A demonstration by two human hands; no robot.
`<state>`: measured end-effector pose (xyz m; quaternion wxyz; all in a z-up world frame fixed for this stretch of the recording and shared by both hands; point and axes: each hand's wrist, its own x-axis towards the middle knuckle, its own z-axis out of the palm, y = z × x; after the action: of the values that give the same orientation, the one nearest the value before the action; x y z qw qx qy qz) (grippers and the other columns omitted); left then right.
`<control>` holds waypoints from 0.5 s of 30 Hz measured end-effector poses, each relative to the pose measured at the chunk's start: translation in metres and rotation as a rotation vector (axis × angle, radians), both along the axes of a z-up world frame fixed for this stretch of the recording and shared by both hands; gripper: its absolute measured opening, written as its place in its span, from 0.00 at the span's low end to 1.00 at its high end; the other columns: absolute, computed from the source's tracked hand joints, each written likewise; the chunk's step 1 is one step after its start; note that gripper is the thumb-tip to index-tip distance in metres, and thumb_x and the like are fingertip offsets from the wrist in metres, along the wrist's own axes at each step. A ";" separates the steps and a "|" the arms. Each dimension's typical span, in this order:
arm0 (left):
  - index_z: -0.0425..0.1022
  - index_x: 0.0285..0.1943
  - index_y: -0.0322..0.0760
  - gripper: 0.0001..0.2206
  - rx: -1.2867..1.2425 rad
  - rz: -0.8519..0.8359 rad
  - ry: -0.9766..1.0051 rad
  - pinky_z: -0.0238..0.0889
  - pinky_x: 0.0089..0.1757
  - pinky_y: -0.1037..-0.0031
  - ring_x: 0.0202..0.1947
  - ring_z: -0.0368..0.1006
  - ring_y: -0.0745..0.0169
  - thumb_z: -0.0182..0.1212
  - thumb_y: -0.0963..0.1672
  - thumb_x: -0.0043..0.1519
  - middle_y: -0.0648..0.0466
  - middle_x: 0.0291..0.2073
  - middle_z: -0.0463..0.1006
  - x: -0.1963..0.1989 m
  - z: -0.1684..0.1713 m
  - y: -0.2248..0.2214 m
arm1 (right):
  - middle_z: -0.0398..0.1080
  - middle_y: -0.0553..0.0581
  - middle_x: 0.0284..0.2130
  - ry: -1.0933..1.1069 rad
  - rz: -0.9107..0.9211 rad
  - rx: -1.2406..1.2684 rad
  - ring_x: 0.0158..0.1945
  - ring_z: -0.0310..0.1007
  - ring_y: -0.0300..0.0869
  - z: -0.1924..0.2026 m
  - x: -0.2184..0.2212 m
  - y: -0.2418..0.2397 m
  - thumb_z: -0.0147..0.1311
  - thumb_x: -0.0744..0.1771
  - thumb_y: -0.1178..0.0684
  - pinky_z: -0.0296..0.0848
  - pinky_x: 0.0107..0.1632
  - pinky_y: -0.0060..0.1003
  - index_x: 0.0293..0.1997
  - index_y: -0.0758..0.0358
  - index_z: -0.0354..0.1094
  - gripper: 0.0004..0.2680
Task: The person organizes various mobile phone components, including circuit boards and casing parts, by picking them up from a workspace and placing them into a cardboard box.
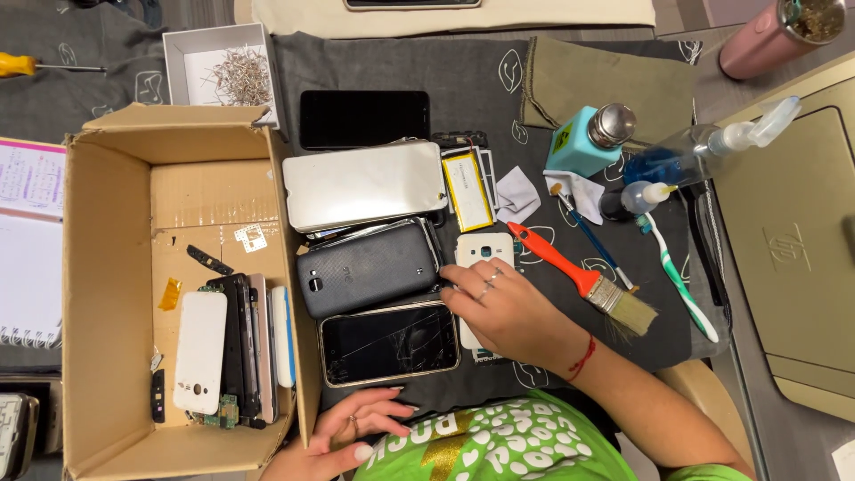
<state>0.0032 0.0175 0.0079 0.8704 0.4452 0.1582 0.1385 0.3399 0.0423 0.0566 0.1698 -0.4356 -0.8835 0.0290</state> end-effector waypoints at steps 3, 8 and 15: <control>0.52 0.76 0.32 0.28 0.017 -0.004 -0.018 0.56 0.64 0.59 0.64 0.72 0.52 0.55 0.49 0.72 0.37 0.67 0.68 -0.001 -0.003 0.000 | 0.74 0.65 0.50 0.099 -0.137 0.083 0.44 0.74 0.51 -0.003 0.011 -0.011 0.53 0.65 0.65 0.72 0.48 0.46 0.47 0.68 0.73 0.08; 0.50 0.77 0.33 0.28 -0.020 -0.057 -0.029 0.53 0.64 0.58 0.65 0.70 0.51 0.53 0.47 0.71 0.40 0.69 0.67 -0.003 -0.006 0.005 | 0.73 0.63 0.47 0.123 -0.513 0.039 0.47 0.72 0.53 0.001 0.045 -0.032 0.51 0.67 0.64 0.70 0.54 0.47 0.50 0.68 0.71 0.08; 0.48 0.77 0.33 0.29 -0.066 -0.064 -0.125 0.53 0.65 0.53 0.67 0.68 0.44 0.57 0.48 0.74 0.37 0.70 0.63 -0.005 -0.021 0.002 | 0.73 0.60 0.48 0.072 -0.748 -0.069 0.47 0.72 0.52 -0.008 0.072 -0.058 0.54 0.68 0.57 0.70 0.54 0.46 0.55 0.67 0.70 0.11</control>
<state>-0.0016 0.0198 -0.0135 0.8968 0.4115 0.0937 0.1330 0.4117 -0.0162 0.0490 0.1847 -0.7324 -0.6553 0.0101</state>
